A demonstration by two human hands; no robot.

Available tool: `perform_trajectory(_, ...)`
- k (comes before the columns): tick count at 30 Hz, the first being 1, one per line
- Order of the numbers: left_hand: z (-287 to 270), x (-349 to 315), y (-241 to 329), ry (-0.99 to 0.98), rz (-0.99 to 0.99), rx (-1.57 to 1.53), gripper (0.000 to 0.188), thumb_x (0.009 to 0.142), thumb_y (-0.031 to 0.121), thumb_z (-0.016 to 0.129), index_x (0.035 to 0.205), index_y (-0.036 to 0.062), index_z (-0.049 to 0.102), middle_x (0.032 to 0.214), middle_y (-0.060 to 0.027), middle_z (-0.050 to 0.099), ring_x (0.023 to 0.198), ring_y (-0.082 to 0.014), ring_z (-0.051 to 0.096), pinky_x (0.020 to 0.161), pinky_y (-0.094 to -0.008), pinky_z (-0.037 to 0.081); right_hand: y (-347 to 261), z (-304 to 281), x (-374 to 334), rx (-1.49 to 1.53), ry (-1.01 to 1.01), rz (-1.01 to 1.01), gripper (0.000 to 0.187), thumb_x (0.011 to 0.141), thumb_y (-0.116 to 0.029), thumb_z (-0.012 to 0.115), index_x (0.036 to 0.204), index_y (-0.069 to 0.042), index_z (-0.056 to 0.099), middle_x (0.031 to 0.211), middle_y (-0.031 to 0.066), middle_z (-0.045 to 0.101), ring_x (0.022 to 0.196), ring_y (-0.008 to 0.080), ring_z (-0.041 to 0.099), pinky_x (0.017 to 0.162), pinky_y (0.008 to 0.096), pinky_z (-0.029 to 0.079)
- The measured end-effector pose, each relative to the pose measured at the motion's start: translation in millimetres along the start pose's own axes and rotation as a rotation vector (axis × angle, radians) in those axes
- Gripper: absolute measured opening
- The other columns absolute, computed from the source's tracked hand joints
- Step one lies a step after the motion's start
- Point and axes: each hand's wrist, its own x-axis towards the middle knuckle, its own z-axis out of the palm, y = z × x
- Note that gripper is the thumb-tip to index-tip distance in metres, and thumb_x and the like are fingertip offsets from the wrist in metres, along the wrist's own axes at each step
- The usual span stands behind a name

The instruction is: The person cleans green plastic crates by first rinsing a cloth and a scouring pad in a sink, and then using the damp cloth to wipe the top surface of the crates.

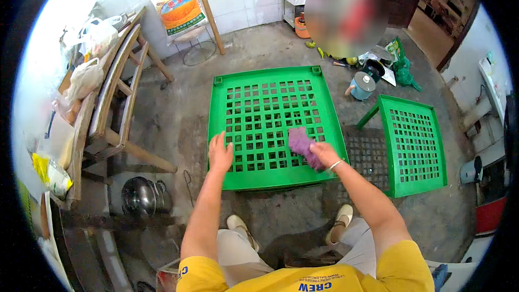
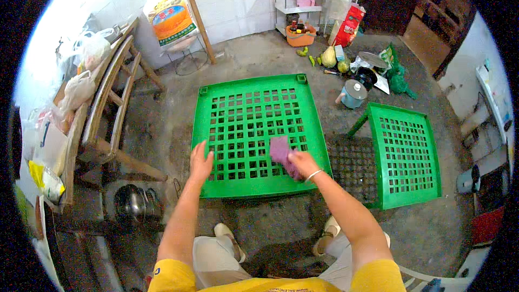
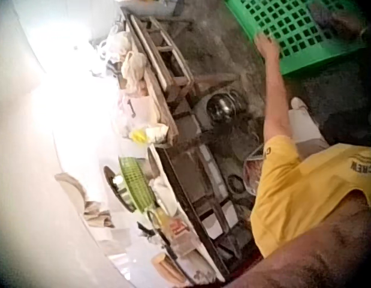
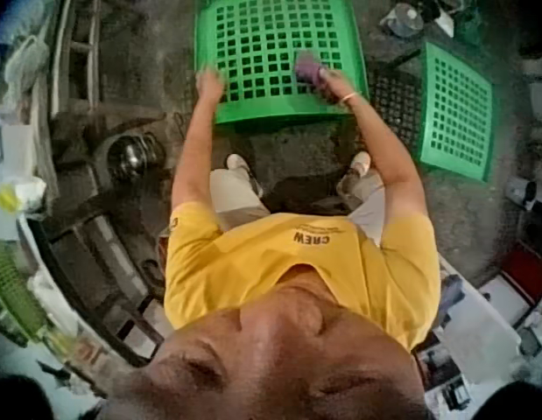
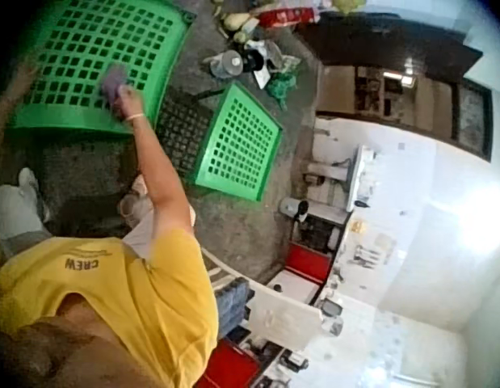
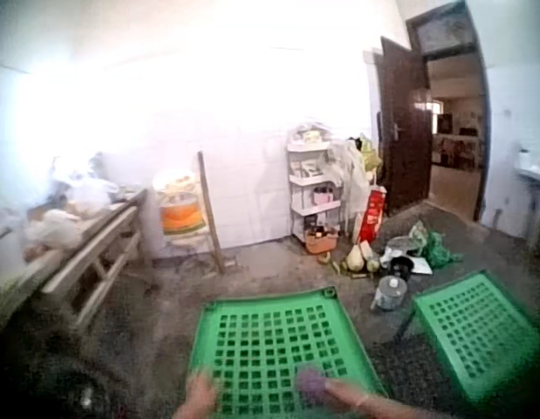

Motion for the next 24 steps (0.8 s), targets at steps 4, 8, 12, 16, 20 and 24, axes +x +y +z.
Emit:
perform_trajectory(4,-16,-26,-39,-0.019,-0.196,0.213,0.059,0.086,0.022,0.052,0.136,0.0083,0.024,0.135,-0.0191,0.031,0.123,-0.0353,0.032,0.097,-0.0440,0.033,-54,6,10,0.793,0.330,0.049,0.034,0.087,-0.029,0.051,0.092,0.003,0.061,0.090,0.0055,0.062,0.078,0.0171,0.057,0.074,0.0319,0.045)
perform_trajectory(8,-15,-19,-49,-0.100,-0.366,-0.083,0.064,0.086,0.022,0.051,0.137,0.0027,0.018,0.136,-0.0218,0.031,0.124,-0.0372,0.032,0.100,-0.0431,0.030,-62,-36,86,0.140,0.540,-0.091,0.032,0.086,-0.030,0.050,0.096,0.000,0.058,0.102,0.0152,0.059,0.091,0.0240,0.056,0.085,0.0334,0.042)
perform_trajectory(12,-11,-30,-46,-0.082,-0.350,-0.098,0.059,0.089,0.022,0.047,0.137,0.0034,0.018,0.134,-0.0199,0.034,0.121,-0.0348,0.037,0.097,-0.0433,0.033,-50,-48,175,-0.374,0.745,-0.395,0.033,0.086,-0.031,0.048,0.093,0.000,0.055,0.101,0.0182,0.057,0.093,0.0340,0.053,0.085,0.0401,0.040)
perform_trajectory(16,-17,-28,-50,-0.094,-0.349,-0.172,0.057,0.090,0.027,0.044,0.138,0.0085,0.019,0.135,-0.0174,0.034,0.121,-0.0345,0.037,0.096,-0.0440,0.034,-44,-39,254,-0.685,0.604,-0.166,0.036,0.086,-0.032,0.044,0.097,-0.001,0.057,0.111,0.0187,0.055,0.102,0.0354,0.049,0.090,0.0419,0.038)
perform_trajectory(20,-10,-26,-53,-0.102,-0.329,-0.222,0.059,0.089,0.026,0.046,0.138,0.0081,0.019,0.136,-0.0180,0.033,0.123,-0.0344,0.035,0.098,-0.0431,0.032,-26,-1,316,-0.951,0.641,-0.375,0.034,0.085,-0.031,0.043,0.097,-0.004,0.060,0.112,0.0170,0.054,0.102,0.0323,0.051,0.089,0.0422,0.039)
perform_trajectory(24,-14,-28,-56,-0.089,-0.330,-0.208,0.060,0.088,0.025,0.047,0.138,0.0065,0.019,0.136,-0.0191,0.033,0.123,-0.0349,0.035,0.098,-0.0425,0.032,-97,110,331,-0.886,0.371,-0.673,0.028,0.083,-0.026,0.043,0.087,-0.005,0.062,0.102,0.0135,0.058,0.096,0.0301,0.053,0.089,0.0409,0.039)
